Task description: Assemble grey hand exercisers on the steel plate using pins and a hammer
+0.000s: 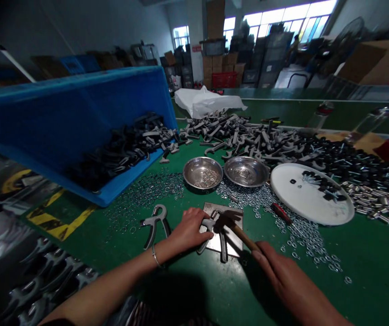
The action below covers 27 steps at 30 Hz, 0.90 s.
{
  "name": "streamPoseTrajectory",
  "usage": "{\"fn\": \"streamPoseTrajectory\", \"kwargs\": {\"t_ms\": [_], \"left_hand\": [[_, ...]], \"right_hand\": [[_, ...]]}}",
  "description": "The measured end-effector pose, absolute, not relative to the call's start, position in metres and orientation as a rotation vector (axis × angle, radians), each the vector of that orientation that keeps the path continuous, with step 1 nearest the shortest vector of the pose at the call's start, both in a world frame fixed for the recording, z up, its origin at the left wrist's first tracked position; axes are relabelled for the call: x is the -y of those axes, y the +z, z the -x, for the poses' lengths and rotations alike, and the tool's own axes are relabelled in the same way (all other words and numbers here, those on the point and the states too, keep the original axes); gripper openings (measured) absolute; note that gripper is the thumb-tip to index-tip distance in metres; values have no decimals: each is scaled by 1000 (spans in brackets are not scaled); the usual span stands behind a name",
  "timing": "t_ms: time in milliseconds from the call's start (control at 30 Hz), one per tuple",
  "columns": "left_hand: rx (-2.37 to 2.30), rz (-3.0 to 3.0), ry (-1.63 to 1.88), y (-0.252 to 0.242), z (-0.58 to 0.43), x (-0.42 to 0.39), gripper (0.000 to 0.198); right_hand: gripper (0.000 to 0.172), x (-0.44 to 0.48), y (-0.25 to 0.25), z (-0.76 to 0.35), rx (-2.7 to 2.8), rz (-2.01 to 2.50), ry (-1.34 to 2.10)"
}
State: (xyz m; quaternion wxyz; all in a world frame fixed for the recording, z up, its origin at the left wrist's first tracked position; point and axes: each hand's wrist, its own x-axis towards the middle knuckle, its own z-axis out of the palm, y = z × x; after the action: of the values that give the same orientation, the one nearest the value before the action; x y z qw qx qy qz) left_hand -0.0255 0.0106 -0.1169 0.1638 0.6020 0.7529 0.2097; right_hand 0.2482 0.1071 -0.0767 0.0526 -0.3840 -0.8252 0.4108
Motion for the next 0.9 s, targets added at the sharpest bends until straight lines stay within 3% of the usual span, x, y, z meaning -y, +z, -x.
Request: {"fn": "streamPoseTrajectory", "kwargs": {"t_ms": [167,333,700,900], "left_hand": [[-2142,-1694,523,-113,24,-14,37],[-2148,-1668,466,-106,21,-15,35],[-2278,-1690,389,-113,11,-25,38],[-2454,-1694,429,-108,20,-17,29]], "right_hand": [[42,-109,-77,-225,2751,1155,950],[36,-114,-83,-223,2834,1096,1109],[39,-150,-82,-191,2736,1172,1007],[44,-146,-96,-221,2064,1402,1705]]}}
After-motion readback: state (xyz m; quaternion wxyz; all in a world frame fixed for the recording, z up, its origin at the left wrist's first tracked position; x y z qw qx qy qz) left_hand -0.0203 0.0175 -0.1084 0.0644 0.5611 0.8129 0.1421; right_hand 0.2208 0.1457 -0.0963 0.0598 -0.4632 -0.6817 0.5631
